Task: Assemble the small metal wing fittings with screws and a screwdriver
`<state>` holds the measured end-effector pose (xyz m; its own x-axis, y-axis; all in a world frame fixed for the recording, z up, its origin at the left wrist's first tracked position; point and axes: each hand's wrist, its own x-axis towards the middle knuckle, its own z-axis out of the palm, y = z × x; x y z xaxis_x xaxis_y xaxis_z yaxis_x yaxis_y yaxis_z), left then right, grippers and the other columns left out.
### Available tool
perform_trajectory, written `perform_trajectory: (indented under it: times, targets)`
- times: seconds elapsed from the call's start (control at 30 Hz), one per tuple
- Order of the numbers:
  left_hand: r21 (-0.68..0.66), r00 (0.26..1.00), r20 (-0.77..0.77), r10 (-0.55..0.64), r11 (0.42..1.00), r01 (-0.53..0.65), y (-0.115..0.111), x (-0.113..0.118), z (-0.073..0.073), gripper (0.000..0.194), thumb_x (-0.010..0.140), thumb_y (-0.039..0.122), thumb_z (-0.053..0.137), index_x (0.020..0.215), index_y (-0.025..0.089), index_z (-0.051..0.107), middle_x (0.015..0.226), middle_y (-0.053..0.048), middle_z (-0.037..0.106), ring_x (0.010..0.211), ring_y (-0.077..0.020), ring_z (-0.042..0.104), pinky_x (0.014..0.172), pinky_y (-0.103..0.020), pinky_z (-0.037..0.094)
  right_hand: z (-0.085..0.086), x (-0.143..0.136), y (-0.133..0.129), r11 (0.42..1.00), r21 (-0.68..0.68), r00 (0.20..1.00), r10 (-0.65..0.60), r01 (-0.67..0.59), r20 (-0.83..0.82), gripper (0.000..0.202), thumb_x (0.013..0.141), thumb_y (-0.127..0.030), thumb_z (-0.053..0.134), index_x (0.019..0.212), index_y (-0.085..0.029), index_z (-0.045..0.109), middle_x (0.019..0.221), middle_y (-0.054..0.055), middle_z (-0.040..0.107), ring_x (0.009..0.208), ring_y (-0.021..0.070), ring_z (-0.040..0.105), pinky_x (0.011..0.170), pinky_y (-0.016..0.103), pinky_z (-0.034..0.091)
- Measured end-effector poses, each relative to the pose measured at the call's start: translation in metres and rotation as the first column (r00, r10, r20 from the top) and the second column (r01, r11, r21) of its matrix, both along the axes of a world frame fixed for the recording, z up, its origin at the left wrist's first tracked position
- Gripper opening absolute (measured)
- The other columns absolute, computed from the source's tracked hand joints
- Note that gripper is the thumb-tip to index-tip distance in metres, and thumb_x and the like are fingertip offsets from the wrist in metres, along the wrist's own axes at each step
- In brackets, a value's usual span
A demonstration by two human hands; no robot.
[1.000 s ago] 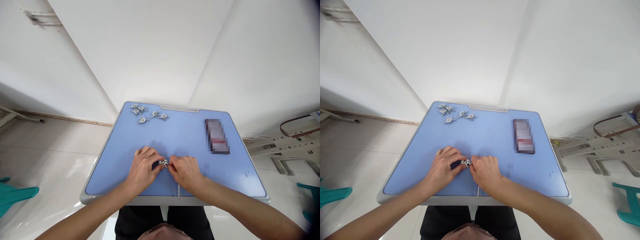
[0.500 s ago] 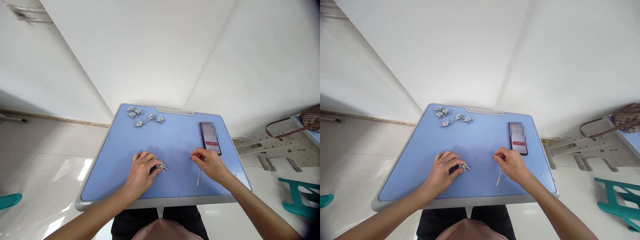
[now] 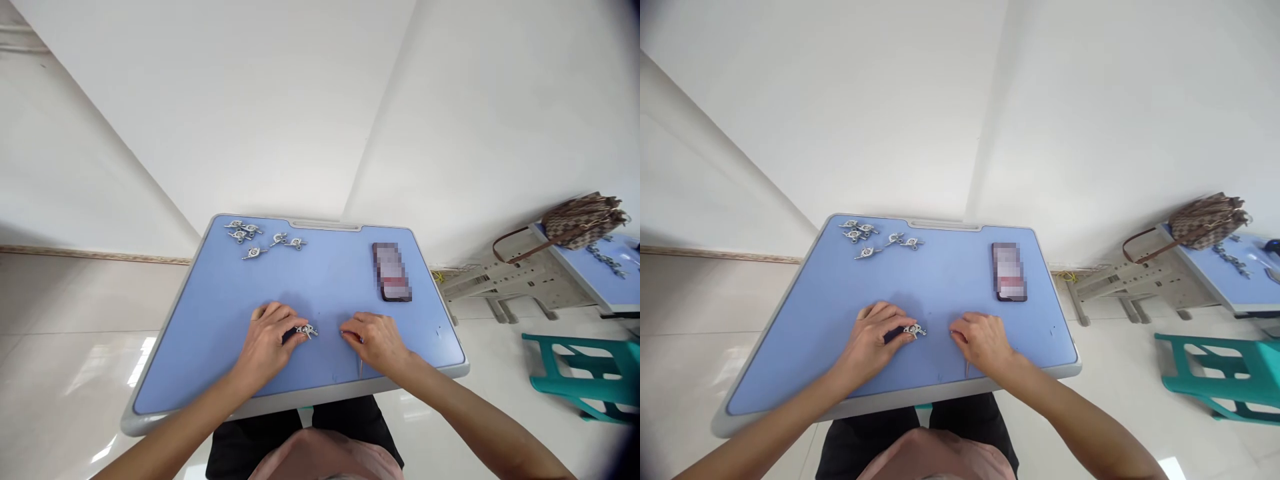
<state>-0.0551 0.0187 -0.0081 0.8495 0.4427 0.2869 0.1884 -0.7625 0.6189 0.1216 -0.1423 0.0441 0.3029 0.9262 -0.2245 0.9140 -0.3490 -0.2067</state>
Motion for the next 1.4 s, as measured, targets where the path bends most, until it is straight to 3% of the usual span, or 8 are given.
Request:
perform_trajectory:
  times: [0.2,0.4,0.53,0.77,1.03,1.2,1.3,1.4]
  targets:
    - [-0.008,1.0,-0.011,-0.002,1.0,0.002,-0.001,0.002,0.003,0.006,0.085,0.025,0.067,0.091,0.025,0.069,0.087,-0.001,0.068,0.088,-0.0199,0.057,0.083,-0.038,0.036,-0.002,0.0,0.003,0.999,0.023,1.0,0.022,-0.022,0.014,0.024,0.093,-0.022,0.048,0.085,-0.023,0.071,0.078,-0.001,0.064,0.071,0.0103,0.055,0.057,0.025,0.024]
    - [-0.02,1.0,-0.02,-0.002,1.0,0.002,0.0,0.002,0.005,0.005,0.085,0.024,0.068,0.09,0.025,0.07,0.086,-0.001,0.068,0.088,-0.0191,0.057,0.083,-0.037,0.035,-0.003,-0.009,0.026,0.934,0.276,0.947,-0.145,0.226,-0.286,0.018,0.089,-0.028,0.057,0.086,-0.025,0.074,0.072,-0.003,0.063,0.064,0.0099,0.054,0.061,0.022,0.036]
    - [-0.03,1.0,-0.013,-0.004,1.0,0.004,0.0,0.002,0.005,0.005,0.085,0.024,0.069,0.089,0.024,0.07,0.085,0.0,0.067,0.088,-0.0184,0.056,0.084,-0.037,0.034,-0.017,-0.021,0.043,0.863,0.389,0.888,-0.133,0.323,-0.44,0.012,0.083,-0.026,0.064,0.082,-0.025,0.076,0.065,-0.003,0.058,0.061,0.0106,0.053,0.058,0.022,0.037]
    - [-0.032,1.0,-0.01,-0.002,1.0,0.002,0.0,0.002,0.006,0.004,0.084,0.023,0.07,0.088,0.023,0.069,0.085,0.0,0.066,0.088,-0.0189,0.054,0.082,-0.037,0.033,-0.037,-0.03,0.041,0.844,0.477,0.873,0.022,0.245,-0.487,0.014,0.085,-0.022,0.064,0.083,-0.025,0.077,0.065,-0.002,0.057,0.061,0.0111,0.052,0.059,0.023,0.039]
    - [-0.043,1.0,-0.014,-0.01,0.999,0.009,0.001,0.002,0.005,0.005,0.085,0.024,0.068,0.09,0.023,0.07,0.085,0.0,0.067,0.088,-0.0192,0.055,0.083,-0.038,0.034,-0.043,-0.026,0.035,0.814,0.578,0.954,0.125,0.059,-0.273,0.016,0.09,-0.022,0.059,0.086,-0.024,0.075,0.067,-0.001,0.059,0.065,0.0116,0.053,0.061,0.023,0.039]
    - [-0.034,1.0,-0.02,0.002,0.999,-0.002,0.002,0.001,0.005,0.006,0.085,0.027,0.068,0.089,0.023,0.07,0.085,-0.001,0.067,0.088,-0.0193,0.055,0.083,-0.037,0.034,-0.037,-0.022,0.033,0.838,0.538,0.982,0.164,-0.09,-0.091,0.021,0.093,-0.03,0.055,0.093,-0.023,0.075,0.071,0.003,0.061,0.069,0.0152,0.053,0.059,0.026,0.037]
    - [-0.031,1.0,-0.022,-0.005,1.0,0.004,0.001,0.002,0.006,0.005,0.085,0.028,0.069,0.089,0.024,0.07,0.084,0.0,0.067,0.087,-0.0188,0.056,0.082,-0.036,0.034,-0.023,-0.013,0.032,0.895,0.442,0.964,0.067,0.056,-0.258,0.026,0.094,-0.033,0.052,0.107,-0.02,0.071,0.078,0.004,0.061,0.068,0.0148,0.053,0.061,0.027,0.042]
    - [-0.01,1.0,0.005,-0.019,1.0,0.019,0.001,0.002,0.003,0.006,0.087,0.027,0.066,0.09,0.025,0.071,0.085,0.0,0.068,0.086,-0.0185,0.057,0.083,-0.036,0.035,-0.008,-0.002,0.027,0.929,0.281,0.881,-0.088,0.241,-0.466,0.028,0.092,-0.022,0.049,0.115,-0.018,0.065,0.087,0.004,0.059,0.065,0.0119,0.053,0.061,0.026,0.046]
